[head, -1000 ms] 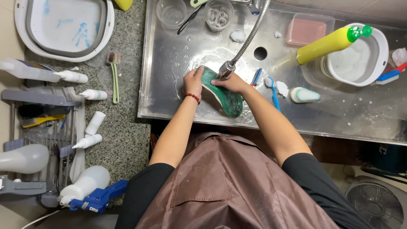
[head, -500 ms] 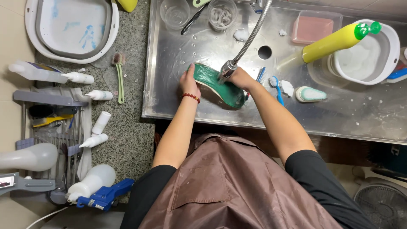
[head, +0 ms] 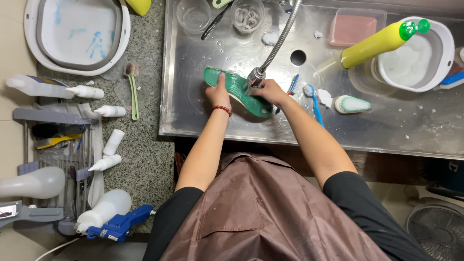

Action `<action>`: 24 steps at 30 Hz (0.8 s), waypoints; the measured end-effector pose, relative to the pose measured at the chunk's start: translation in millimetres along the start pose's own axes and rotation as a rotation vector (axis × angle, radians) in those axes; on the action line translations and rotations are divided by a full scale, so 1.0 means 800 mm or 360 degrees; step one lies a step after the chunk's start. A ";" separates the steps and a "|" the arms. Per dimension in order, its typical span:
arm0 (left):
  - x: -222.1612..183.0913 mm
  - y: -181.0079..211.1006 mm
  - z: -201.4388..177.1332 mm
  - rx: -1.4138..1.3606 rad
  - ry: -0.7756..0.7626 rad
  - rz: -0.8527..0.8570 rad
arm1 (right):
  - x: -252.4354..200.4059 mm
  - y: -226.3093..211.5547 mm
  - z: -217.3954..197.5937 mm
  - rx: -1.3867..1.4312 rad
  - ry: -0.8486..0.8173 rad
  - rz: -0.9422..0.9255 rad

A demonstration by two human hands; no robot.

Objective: Cleaning a shoe insole with a brush at a sink and placing it back into a shoe.

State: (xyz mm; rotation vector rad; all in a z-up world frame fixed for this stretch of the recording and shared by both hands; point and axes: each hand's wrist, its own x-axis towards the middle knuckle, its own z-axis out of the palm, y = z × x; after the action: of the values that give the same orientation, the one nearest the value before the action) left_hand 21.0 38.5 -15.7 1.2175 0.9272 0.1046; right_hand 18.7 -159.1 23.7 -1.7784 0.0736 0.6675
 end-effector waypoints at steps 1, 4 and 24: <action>-0.012 0.013 -0.002 0.0007 -0.0004 0.0000 | 0.000 0.005 0.000 0.0006 0.0004 0.0002; -0.037 0.027 -0.008 -0.0556 -0.0511 -0.0126 | 0.002 0.012 0.002 0.0418 -0.0049 0.0150; -0.044 -0.040 -0.029 0.0201 -0.0623 0.0154 | 0.012 0.049 0.026 0.0732 0.0152 -0.0101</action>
State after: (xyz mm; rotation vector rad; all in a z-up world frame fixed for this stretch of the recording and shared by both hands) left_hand -29.3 24.9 -23.8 1.3405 0.5398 -0.1150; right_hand 3.2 -150.2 -17.9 -1.3614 0.2172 0.4735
